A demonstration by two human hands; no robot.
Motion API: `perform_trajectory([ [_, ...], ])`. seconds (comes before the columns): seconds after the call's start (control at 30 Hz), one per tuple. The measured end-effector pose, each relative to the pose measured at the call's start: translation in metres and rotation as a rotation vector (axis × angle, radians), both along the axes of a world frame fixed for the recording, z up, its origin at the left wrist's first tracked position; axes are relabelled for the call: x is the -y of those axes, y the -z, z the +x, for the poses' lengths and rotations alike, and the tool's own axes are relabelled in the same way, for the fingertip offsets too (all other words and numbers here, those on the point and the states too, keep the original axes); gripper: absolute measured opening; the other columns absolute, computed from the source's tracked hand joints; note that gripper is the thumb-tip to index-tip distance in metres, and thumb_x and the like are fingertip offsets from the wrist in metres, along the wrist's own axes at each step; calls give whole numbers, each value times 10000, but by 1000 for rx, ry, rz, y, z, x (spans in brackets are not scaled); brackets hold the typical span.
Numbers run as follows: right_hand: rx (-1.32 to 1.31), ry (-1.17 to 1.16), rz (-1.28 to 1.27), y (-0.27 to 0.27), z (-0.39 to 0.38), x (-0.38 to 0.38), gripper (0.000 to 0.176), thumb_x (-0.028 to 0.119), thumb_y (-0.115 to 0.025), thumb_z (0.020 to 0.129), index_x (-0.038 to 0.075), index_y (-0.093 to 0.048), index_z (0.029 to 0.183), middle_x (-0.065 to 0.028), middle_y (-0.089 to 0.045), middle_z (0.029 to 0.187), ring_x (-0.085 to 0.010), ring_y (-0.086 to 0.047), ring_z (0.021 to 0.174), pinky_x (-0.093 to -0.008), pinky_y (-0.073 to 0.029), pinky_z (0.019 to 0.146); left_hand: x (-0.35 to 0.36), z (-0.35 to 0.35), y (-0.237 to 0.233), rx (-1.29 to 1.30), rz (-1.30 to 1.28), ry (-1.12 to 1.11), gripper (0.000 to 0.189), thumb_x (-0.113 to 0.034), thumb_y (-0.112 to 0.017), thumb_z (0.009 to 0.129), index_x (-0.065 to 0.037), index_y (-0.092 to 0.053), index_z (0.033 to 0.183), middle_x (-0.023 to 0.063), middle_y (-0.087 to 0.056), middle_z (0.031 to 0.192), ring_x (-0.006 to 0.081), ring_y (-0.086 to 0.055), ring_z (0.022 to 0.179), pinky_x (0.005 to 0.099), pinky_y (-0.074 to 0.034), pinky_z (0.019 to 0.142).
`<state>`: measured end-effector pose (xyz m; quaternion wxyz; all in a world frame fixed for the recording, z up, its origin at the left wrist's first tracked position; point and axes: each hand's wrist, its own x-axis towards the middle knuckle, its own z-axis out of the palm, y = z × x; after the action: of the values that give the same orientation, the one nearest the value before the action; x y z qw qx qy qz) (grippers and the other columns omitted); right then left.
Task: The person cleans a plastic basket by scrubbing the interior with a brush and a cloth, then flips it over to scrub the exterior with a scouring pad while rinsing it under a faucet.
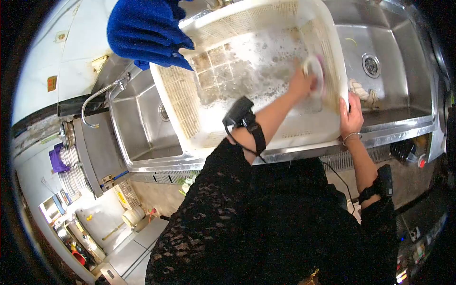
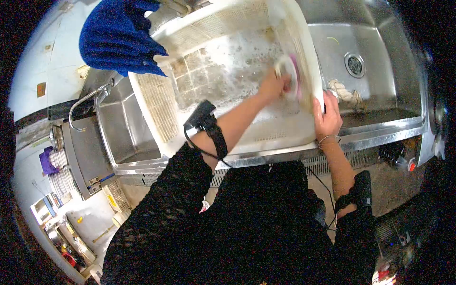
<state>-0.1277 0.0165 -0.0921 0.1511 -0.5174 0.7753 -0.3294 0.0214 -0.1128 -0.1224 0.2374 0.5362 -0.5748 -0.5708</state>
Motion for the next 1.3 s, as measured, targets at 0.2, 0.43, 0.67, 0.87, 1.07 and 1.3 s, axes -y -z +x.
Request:
perform_trajectory([
  [0.2,83,-59,24,-13,1,1,397,312,-513,896,68,-511,1209,-159,-496,1235,-313,-490,1142,-372,-382,951,14,19,-12,196,261,245,451,-268,-630,766,-37,-511,1135,177,-645,884,259,-652,727,374,-522,581],
  [0.43,-115,-376,-208,-74,12,107,508,203,-545,868,23,-379,1313,-174,-346,1386,-312,-311,1299,-394,-254,1066,-20,135,-57,634,-165,231,408,-306,-551,800,-112,-528,1159,158,-644,965,326,-624,884,438,-490,770],
  [0.67,-473,-704,-235,-111,82,324,500,372,-463,909,32,-448,1276,-179,-503,1256,-330,-457,1187,-398,-350,1001,-90,229,-61,1004,-129,152,380,-238,-511,852,-68,-490,1191,179,-581,1094,314,-578,1003,442,-462,822],
  [0.87,-487,-831,381,-80,128,396,568,467,-449,886,-65,-612,1003,-287,-587,1036,-409,-541,1031,-420,-420,889,-155,230,-74,1015,-149,41,435,-408,-488,868,-75,-538,1143,142,-561,1093,295,-534,1058,484,-382,931],
  [1.07,-427,-638,421,-71,138,418,514,410,-571,817,-82,-611,960,-242,-642,934,-303,-620,860,-407,-443,734,-176,225,-69,955,-267,-22,449,-487,-459,867,-110,-609,1058,105,-570,1093,277,-497,1100,513,-225,1039],
  [1.3,-374,-929,373,-99,121,391,456,341,-562,839,-108,-601,911,-108,-616,784,-190,-531,710,-362,-426,665,-183,232,-80,900,-426,151,508,-526,-593,744,-113,-583,1041,95,-551,1071,276,-476,1079,493,-281,1002],
])
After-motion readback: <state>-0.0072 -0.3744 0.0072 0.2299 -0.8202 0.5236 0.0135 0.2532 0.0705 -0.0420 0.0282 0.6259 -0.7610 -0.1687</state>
